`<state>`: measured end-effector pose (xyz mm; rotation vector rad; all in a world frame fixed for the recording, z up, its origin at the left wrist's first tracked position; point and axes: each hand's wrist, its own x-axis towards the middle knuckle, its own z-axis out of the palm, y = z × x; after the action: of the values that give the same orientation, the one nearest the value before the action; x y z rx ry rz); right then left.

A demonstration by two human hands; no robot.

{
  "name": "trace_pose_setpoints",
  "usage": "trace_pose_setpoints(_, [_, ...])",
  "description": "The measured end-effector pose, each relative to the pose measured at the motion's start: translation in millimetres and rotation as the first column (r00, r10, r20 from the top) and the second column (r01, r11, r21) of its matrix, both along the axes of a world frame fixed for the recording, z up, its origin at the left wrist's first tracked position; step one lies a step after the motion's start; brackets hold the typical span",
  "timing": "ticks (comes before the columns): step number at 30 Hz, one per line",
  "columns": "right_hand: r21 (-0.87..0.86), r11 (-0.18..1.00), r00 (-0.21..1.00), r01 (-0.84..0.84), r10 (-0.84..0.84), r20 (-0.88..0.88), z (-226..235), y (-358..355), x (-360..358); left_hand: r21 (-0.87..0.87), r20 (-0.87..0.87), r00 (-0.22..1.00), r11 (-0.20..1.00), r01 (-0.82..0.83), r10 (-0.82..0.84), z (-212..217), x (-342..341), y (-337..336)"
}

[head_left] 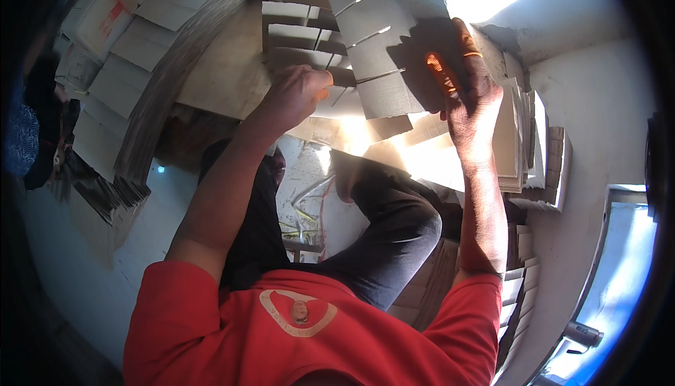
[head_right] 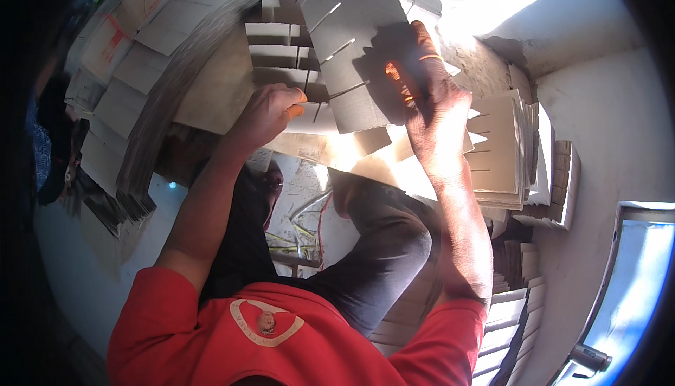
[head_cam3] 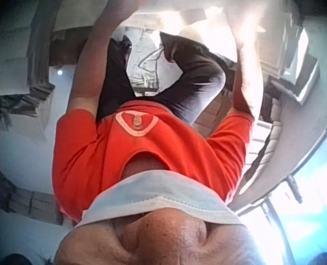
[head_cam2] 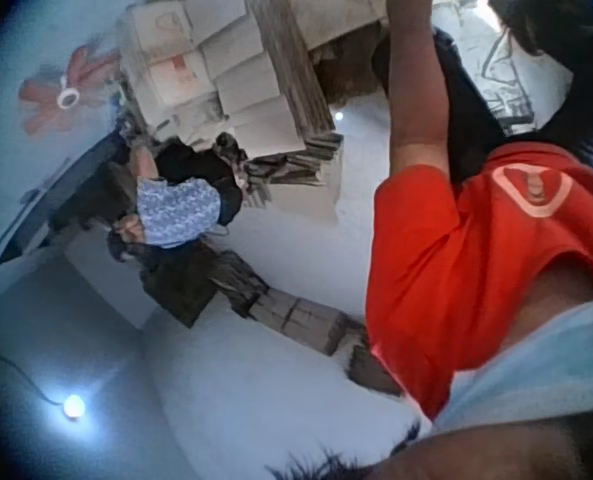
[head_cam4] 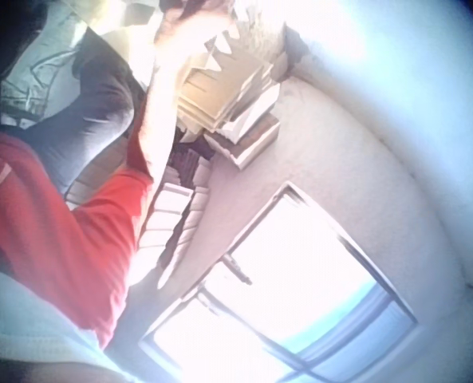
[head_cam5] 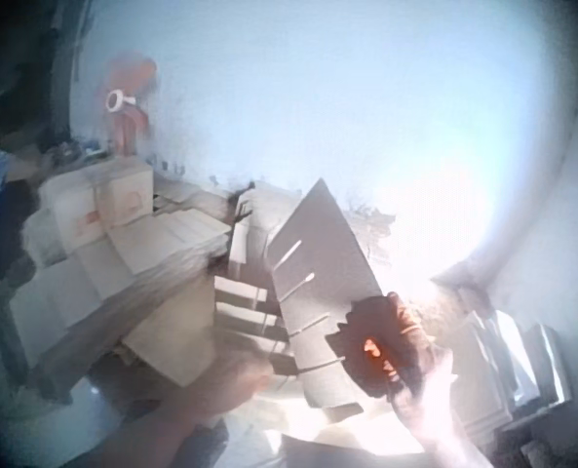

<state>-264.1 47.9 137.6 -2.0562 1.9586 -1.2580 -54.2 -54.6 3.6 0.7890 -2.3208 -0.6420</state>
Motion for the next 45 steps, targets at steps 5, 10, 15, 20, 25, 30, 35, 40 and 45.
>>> trace_pose_setpoints(5, [0.004, 1.0, 1.0, -0.009, 0.009, 0.017, -13.2, -16.5, 4.3, -0.013, -0.006, 0.998, 0.998, 0.057, -0.057, -5.0, -0.7, -4.3])
trace_pose_setpoints(10, [0.135, 0.991, 0.993, 0.02, -0.035, 0.11, 1.3, -16.1, 15.6, 0.016, -0.012, 1.0, 0.999, 0.028, -0.028, 1.6, 0.2, -1.4])
trace_pose_setpoints(15, [0.114, 0.993, 0.995, 0.016, -0.004, -0.101, -14.4, -21.1, 18.3, 0.002, -0.048, 0.997, 0.998, 0.062, -0.062, -5.1, -1.3, -6.0])
trace_pose_setpoints(20, [0.27, 0.962, 0.996, -0.031, 0.054, -0.078, -23.9, -24.7, 29.8, 0.023, -0.009, 0.998, 0.998, 0.056, -0.056, -4.8, -1.6, -5.1])
trace_pose_setpoints(25, [0.34, 0.931, 0.985, -0.132, 0.161, -0.058, -46.0, -33.1, 30.1, -0.082, -0.158, 0.986, 0.996, 0.033, -0.046, -9.8, -9.3, -4.5])
trace_pose_setpoints(30, [0.487, 0.852, 0.975, -0.191, 0.223, -0.007, -39.6, -39.0, 35.7, -0.079, -0.146, 0.989, 0.997, 0.017, -0.029, -9.2, -9.9, -4.2])
trace_pose_setpoints(35, [0.519, 0.819, 0.947, -0.245, 0.317, -0.052, -48.9, -40.8, 37.2, -0.065, -0.074, 0.997, 0.998, 0.022, -0.027, -8.1, -10.9, -5.4])
trace_pose_setpoints(40, [0.588, 0.798, 0.905, -0.133, 0.339, -0.256, -90.0, -29.8, 42.2, -0.095, 0.03, 1.0, 0.995, 0.008, -0.005, -0.4, -10.5, -2.9])
trace_pose_setpoints(45, [0.255, 0.967, 0.947, -0.018, 0.098, -0.306, -76.9, -45.8, 17.2, -0.233, 0.057, 0.997, 0.972, -0.04, 0.055, 0.1, -9.0, 2.4])
